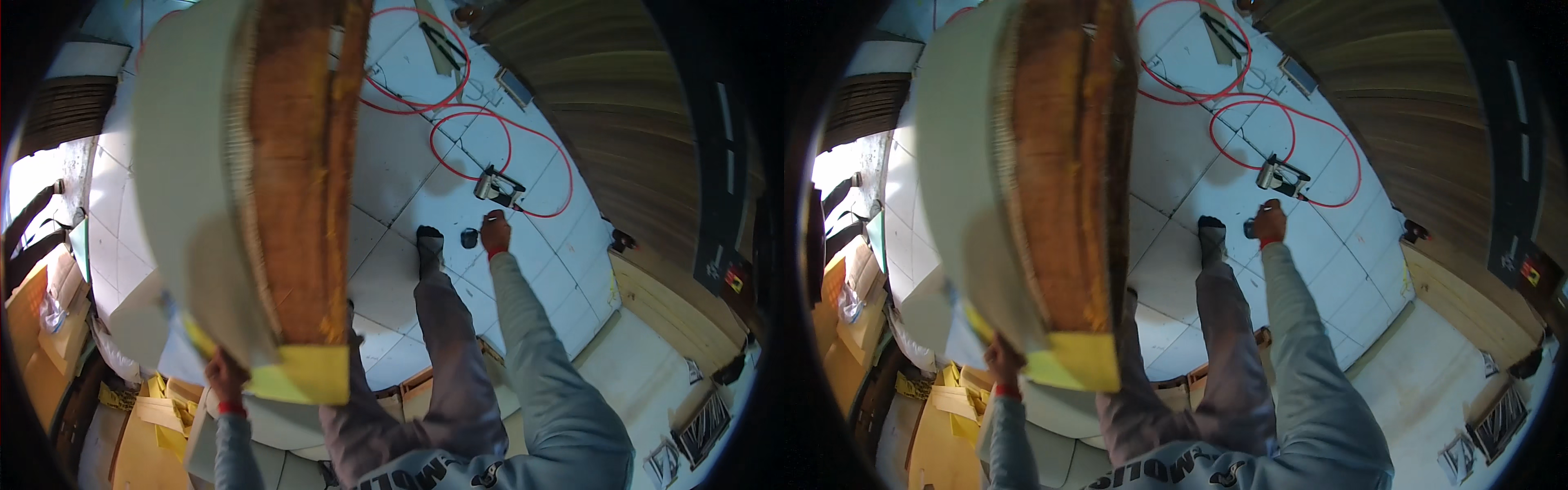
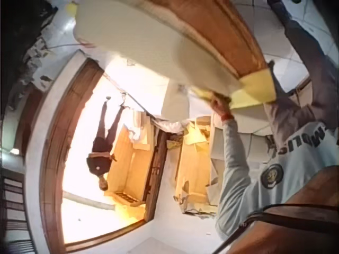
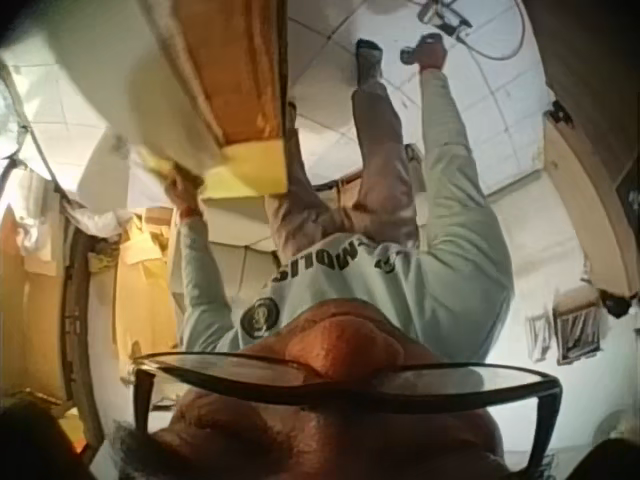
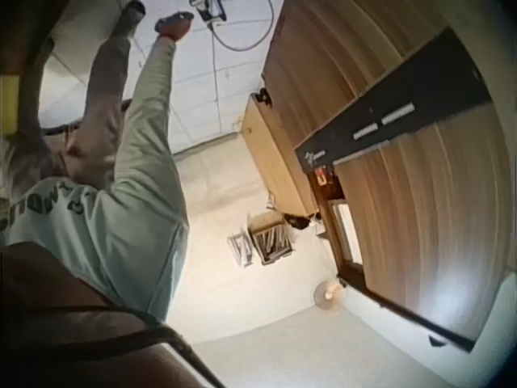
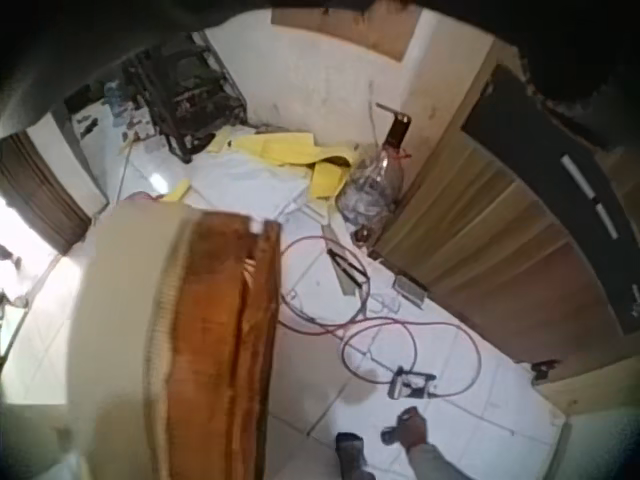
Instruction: Attaching upholstery fabric and foam to a wooden chair frame using a pneumatic stapler.
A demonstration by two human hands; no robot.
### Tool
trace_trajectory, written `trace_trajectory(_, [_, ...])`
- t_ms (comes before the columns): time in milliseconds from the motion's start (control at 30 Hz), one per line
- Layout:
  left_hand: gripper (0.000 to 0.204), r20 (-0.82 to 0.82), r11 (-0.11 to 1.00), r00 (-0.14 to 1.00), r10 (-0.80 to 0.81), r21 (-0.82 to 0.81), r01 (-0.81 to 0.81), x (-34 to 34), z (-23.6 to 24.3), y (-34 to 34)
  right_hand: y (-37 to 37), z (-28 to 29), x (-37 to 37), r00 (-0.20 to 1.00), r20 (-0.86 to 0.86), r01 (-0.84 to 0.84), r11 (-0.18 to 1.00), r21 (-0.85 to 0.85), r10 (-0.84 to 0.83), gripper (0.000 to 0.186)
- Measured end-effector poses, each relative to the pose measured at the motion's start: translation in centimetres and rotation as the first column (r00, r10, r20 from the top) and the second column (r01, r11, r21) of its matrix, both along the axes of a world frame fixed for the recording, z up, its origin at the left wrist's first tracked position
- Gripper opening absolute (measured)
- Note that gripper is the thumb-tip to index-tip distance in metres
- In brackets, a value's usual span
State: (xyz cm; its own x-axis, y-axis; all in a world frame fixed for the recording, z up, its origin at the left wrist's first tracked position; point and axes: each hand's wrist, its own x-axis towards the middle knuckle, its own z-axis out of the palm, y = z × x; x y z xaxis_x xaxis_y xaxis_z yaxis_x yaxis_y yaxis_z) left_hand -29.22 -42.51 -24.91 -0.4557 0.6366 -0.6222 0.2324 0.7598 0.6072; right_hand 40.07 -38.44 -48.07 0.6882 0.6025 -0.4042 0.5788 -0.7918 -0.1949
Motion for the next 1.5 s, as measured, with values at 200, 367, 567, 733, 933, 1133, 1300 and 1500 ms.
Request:
trace_trajectory(200, [0.042,-0.301,0.994,0.954,0.02,-0.098,-0.052,-3.1,2.4,-1.6,-7.2,-24.8,19.5,0.783,0.23,-0.426,0.768,-0.478,0.578,0.07])
trace_trajectory(367, [0.038,-0.36,0.985,0.925,-0.12,-0.163,0.064,-3.0,4.2,-1.4,-7.4,-31.5,25.5,0.916,-0.118,-0.391,0.92,-0.042,0.384,0.069])
trace_trajectory(567, [0.056,-0.236,0.981,0.97,-0.062,-0.192,0.016,2.5,4.2,0.9,-7.2,-22.8,18.9,0.852,-0.323,-0.498,0.828,-0.256,0.412,0.061])
trace_trajectory(733, [0.058,-0.093,0.968,0.995,0.028,-0.246,-0.05,4.4,4.4,3.5,-8.2,-5.6,8.8,0.928,-0.369,-0.049,0.969,-0.243,-0.046,0.056])
trace_trajectory(933, [0.06,0.059,0.97,0.994,-0.095,-0.219,0.106,1.4,7.1,4.0,-4.6,29.6,-10.9,0.622,-0.746,-0.163,0.972,0.171,0.236,0.019])
trace_trajectory(1133, [0.047,0.032,0.948,0.959,-0.281,-0.148,0.282,-0.4,7.6,3.5,3.8,39.2,-38.2,0.273,-0.909,-0.372,0.906,0.203,0.316,0.053])
trace_trajectory(1300, [0.043,-0.096,0.929,0.925,-0.369,-0.052,0.365,-1.2,6.4,2.7,5.8,39.3,-49.4,0.279,-0.669,-0.765,0.581,0.279,0.689,0.032])
trace_trajectory(1500, [0.035,-0.029,0.932,0.931,-0.363,-0.028,0.362,-1.5,6.2,2.3,4.5,38.8,-50.6,0.402,-0.664,-0.735,0.655,0.176,0.631,0.026])
